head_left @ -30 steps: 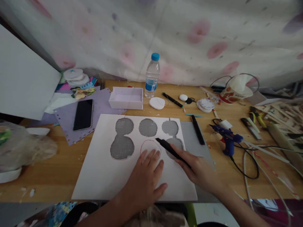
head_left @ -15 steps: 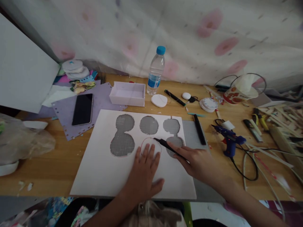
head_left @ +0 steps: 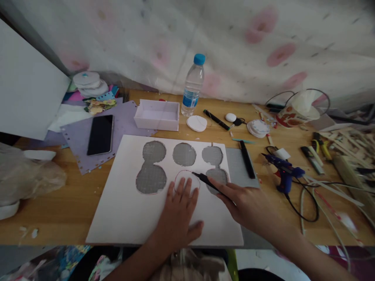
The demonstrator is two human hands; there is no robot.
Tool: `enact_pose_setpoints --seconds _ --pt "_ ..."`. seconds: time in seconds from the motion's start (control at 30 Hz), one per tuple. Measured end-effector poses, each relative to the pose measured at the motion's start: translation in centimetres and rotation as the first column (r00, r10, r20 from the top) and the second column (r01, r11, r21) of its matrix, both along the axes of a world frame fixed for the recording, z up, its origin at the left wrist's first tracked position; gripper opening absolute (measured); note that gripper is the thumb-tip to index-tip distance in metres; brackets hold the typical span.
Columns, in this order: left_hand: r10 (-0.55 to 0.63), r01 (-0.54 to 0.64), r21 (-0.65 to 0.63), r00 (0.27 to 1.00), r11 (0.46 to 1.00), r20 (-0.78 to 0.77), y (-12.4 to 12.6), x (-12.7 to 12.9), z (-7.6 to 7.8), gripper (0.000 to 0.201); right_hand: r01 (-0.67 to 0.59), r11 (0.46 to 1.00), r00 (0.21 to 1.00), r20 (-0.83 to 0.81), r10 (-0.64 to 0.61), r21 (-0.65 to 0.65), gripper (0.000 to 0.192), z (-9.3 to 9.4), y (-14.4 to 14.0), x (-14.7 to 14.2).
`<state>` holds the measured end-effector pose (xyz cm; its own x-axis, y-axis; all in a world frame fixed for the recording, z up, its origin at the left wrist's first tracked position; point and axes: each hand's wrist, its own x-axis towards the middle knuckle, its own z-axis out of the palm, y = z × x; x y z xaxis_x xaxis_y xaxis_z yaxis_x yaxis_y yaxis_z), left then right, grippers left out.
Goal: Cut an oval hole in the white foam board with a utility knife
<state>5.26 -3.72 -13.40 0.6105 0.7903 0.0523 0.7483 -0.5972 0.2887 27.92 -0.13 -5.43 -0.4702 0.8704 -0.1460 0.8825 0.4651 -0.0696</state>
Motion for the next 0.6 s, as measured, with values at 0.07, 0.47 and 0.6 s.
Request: enact_pose_setpoints --seconds 0.07,0.47,0.6 --pt "-0.004 0.004 -0.004 1.0 1.0 0.0 0.0 0.0 0.0 0.084 0.01 1.0 1.0 -0.016 -0.01 0.003 0.048 -0.1 -0.2 0.1" --pt "-0.004 0.004 0.004 1.0 1.0 0.002 0.0 0.0 -0.1 0.084 0.07 0.997 0.997 -0.023 -0.071 -0.017 0.046 0.1 -1.2 -0.3" --pt "-0.005 0.005 0.011 1.0 1.0 0.006 0.1 0.0 -0.1 0.082 0.085 0.996 0.996 -0.025 -0.085 0.0 0.045 0.3 -1.7 0.0"
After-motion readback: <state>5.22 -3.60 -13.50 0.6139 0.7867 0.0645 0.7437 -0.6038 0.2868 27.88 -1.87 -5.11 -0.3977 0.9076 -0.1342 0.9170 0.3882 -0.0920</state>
